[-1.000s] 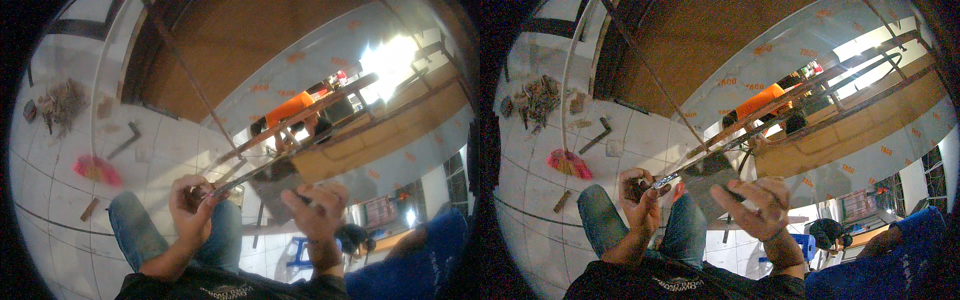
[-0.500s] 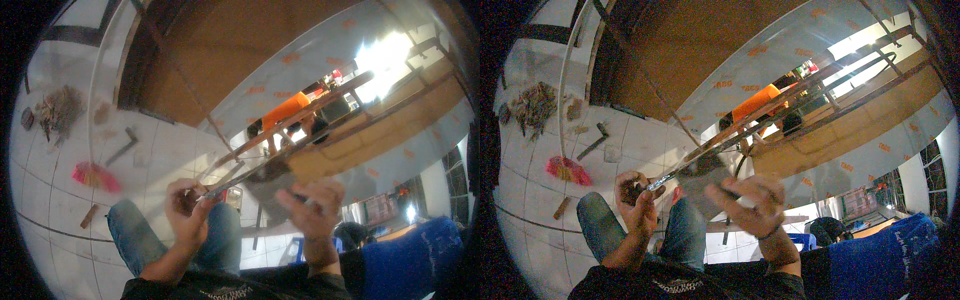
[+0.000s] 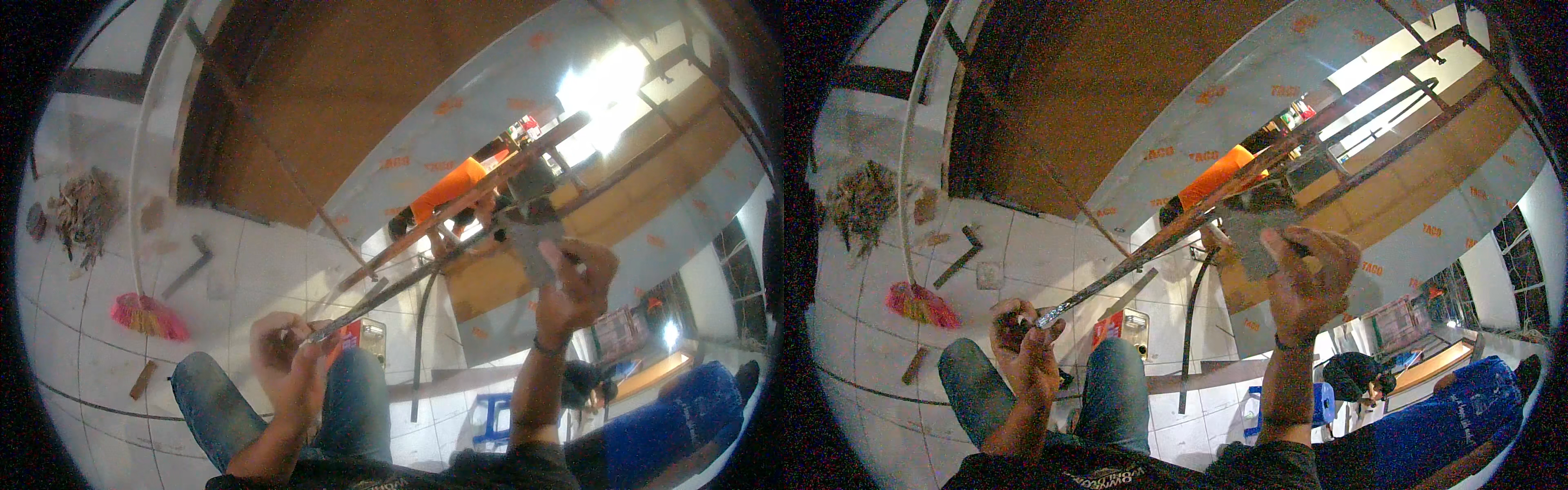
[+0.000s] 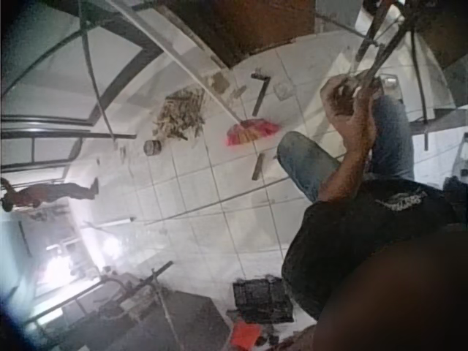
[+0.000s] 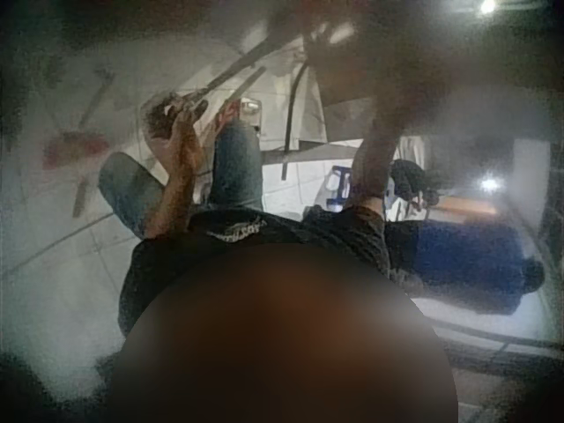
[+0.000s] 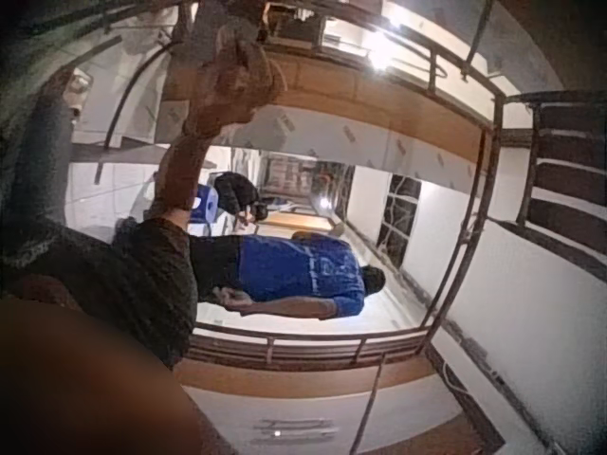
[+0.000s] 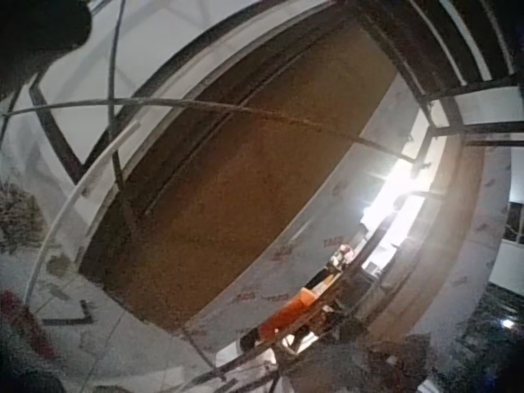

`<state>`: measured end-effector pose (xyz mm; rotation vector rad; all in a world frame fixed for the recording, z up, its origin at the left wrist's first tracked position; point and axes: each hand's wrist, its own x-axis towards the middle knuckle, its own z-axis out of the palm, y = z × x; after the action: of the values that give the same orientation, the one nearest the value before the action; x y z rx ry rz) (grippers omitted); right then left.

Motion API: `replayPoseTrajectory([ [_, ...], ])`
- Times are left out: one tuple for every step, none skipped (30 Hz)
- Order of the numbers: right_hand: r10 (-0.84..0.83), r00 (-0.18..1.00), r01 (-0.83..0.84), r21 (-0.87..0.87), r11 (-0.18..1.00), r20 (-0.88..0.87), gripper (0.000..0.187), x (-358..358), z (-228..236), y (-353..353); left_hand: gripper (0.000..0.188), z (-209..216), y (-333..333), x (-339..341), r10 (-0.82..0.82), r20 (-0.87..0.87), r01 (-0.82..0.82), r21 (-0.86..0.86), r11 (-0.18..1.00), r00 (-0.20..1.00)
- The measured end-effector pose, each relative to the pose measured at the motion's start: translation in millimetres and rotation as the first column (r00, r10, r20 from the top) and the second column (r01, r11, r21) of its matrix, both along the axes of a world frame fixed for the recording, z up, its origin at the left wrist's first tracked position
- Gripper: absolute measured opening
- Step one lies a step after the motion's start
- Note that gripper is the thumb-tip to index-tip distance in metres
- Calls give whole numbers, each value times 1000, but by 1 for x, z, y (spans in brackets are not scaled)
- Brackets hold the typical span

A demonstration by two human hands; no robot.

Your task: The person sits on the floor and uses a sanding block to smooth the edges of metal rods. They then climb a ladder and position a long metal rod vertically against a wall frame.

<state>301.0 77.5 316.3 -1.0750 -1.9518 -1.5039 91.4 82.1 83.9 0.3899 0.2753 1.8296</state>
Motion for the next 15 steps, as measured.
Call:
replayPoseTrajectory([
  [-26, 1000, 27, -32, 999, 16, 38, 1, -5, -2, 43, -1, 1, 1, 3, -12, -3, 11, 1000, 1000],
  [-54, 998, 56, -64, 996, 33, 38, 2, -15, -7, 43, -3, 1, 3, -8, 3, 8, 16, 1000, 1000],
  [-42, 998, 47, -110, 993, 53, 37, -1, -21, -12, 43, -5, 0, 6, -22, 18, 21, 22, 1000, 1000],
  [-29, 997, 40, -156, 987, 71, 37, -5, -27, -17, 43, -8, 1, 8, -38, 29, 37, 33, 999, 999],
  [38, 997, -21, -212, 977, 74, 37, -16, -31, -19, 43, -10, 2, 7, -29, 31, 29, 21, 999, 999],
  [103, 992, -80, -267, 960, 74, 36, -20, -34, -20, 43, -12, 2, 7, -23, 35, 22, 9, 1000, 999],
  [123, 990, -101, -249, 963, 75, 37, -18, -31, -20, 43, -11, 3, 7, -23, 42, 23, 6, 1000, 999],
  [136, 988, -115, -230, 966, 78, 37, -11, -27, -17, 43, -9, 3, 9, -28, 35, 28, 0, 1000, 999],
  [150, 985, -129, -210, 969, 85, 38, -4, -20, -14, 43, -7, 3, 12, -32, 29, 32, -6, 999, 999],
  [139, 984, -117, -177, 977, 115, 37, 3, -29, -14, 43, -21, -3, 8, -7, 18, 8, -22, 1000, 1000],
  [39, 995, -26, -126, 992, 94, 37, 15, -25, -11, 43, -20, -5, 9, 1, 20, 0, -33, 999, 1000],
  [-23, 995, 31, -80, 996, 101, 37, 24, -13, -8, 42, -17, -6, 11, 12, 23, -11, -44, 999, 1000],
  [-79, 992, 83, -38, 996, 102, 37, 34, -3, -4, 42, -15, -7, 11, 28, 22, -27, -58, 998, 999],
  [-101, 985, 103, -1, 995, 140, 36, 39, 8, -2, 43, -19, -8, 12, 19, 18, -19, -34, 999, 1000],
  [-78, 988, 74, 33, 997, 136, 36, 40, 11, 0, 43, -22, -8, 14, 13, 12, -13, -11, 1000, 1000],
])
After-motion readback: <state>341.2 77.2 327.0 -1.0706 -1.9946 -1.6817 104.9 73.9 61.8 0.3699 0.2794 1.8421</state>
